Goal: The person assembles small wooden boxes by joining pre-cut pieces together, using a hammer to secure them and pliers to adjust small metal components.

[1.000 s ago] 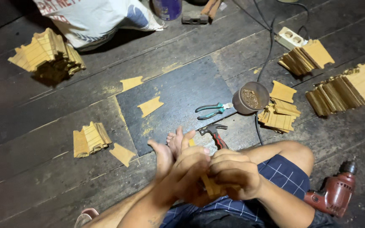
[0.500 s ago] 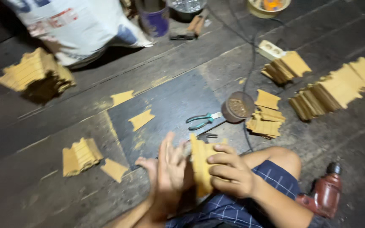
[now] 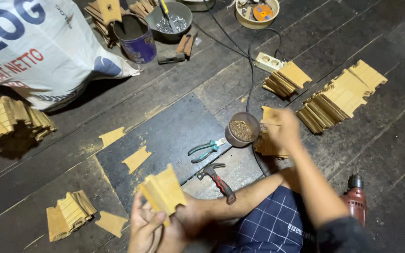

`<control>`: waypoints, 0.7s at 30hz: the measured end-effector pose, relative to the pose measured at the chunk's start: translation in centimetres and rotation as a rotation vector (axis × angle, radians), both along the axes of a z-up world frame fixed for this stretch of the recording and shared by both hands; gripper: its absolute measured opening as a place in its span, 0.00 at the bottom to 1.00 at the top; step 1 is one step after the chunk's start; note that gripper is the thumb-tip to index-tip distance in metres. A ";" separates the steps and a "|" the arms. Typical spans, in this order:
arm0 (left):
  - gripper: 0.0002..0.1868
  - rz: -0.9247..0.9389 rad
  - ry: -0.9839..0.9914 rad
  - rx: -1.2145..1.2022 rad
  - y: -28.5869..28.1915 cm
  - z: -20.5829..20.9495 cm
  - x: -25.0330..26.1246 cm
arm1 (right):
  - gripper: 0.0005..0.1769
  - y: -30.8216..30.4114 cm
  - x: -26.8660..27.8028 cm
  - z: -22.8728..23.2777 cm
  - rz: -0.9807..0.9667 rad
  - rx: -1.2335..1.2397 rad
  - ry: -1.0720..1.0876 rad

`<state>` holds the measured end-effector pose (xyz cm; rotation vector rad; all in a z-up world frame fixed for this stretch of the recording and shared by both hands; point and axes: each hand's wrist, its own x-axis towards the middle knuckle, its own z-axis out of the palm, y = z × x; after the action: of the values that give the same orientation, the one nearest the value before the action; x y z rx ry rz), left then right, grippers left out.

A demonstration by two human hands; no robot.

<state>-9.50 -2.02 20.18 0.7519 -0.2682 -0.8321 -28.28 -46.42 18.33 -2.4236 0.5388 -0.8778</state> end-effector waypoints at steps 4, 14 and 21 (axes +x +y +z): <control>0.62 0.202 0.035 0.280 2.1 -2.9 1.6 | 0.29 -8.3 0.6 1.1 -0.465 0.427 0.663; 0.66 0.479 -0.116 0.544 2.2 -6.8 0.9 | 0.46 -18.1 -3.0 -13.6 -0.303 0.273 0.992; 0.53 0.517 -0.123 0.484 0.4 -6.1 0.5 | 0.50 -17.4 -1.2 -11.5 -0.243 0.226 0.963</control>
<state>-8.99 -1.59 14.12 1.2628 0.0305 -0.3547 -29.45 -63.77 6.85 -2.4667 1.2023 0.3409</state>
